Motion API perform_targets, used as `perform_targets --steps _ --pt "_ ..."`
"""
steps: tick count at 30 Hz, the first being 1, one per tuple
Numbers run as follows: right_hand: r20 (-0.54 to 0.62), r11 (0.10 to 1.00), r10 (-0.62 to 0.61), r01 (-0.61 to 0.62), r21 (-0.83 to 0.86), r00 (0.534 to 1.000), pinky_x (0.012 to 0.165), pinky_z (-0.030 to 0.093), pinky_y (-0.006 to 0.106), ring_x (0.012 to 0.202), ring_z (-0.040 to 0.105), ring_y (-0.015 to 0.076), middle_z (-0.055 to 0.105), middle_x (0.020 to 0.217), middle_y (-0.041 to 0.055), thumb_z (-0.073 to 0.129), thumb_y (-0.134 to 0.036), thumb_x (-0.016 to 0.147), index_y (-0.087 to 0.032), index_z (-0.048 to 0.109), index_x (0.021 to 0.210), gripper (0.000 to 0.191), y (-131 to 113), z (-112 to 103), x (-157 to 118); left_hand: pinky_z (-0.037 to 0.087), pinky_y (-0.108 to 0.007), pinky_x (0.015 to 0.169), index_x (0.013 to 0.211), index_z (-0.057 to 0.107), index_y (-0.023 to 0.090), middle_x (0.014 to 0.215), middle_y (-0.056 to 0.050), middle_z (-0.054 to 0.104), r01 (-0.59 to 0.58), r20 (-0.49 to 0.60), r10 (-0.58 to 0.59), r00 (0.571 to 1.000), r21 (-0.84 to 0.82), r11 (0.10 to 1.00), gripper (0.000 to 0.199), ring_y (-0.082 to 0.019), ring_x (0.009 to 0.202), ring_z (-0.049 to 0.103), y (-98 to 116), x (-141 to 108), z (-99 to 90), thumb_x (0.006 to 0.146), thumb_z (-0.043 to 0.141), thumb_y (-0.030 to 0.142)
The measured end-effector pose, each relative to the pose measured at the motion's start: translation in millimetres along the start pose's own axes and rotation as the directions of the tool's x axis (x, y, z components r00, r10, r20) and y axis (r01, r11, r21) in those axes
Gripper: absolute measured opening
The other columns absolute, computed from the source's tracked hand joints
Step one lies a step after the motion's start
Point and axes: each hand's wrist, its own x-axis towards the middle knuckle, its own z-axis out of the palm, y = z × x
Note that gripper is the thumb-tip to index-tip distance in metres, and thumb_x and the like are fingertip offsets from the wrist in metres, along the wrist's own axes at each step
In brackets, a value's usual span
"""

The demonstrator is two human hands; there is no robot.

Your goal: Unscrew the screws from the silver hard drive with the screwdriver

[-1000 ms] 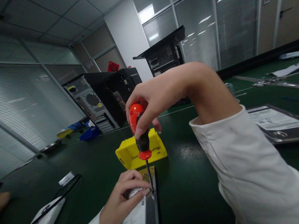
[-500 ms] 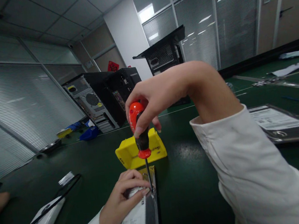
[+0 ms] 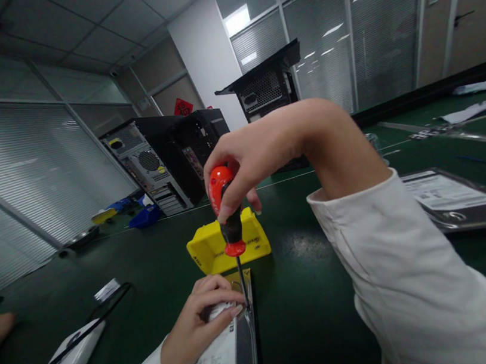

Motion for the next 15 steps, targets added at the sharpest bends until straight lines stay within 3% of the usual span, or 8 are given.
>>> perform_targets --steps 15 --pt "-0.004 1.0 0.012 -0.012 0.0 1.0 0.065 0.047 0.02 0.078 0.06 0.0102 0.062 0.099 -0.001 0.06 -0.052 0.066 -0.021 0.056 0.11 0.054 -0.2 0.1 -0.1 0.032 -0.035 0.082 0.092 0.068 0.03 0.089 0.0 0.06 -0.002 -0.008 0.002 1.0 -0.013 1.0 0.015 -0.022 0.091 0.052 2.6 0.4 -1.0 0.079 0.063 0.024"
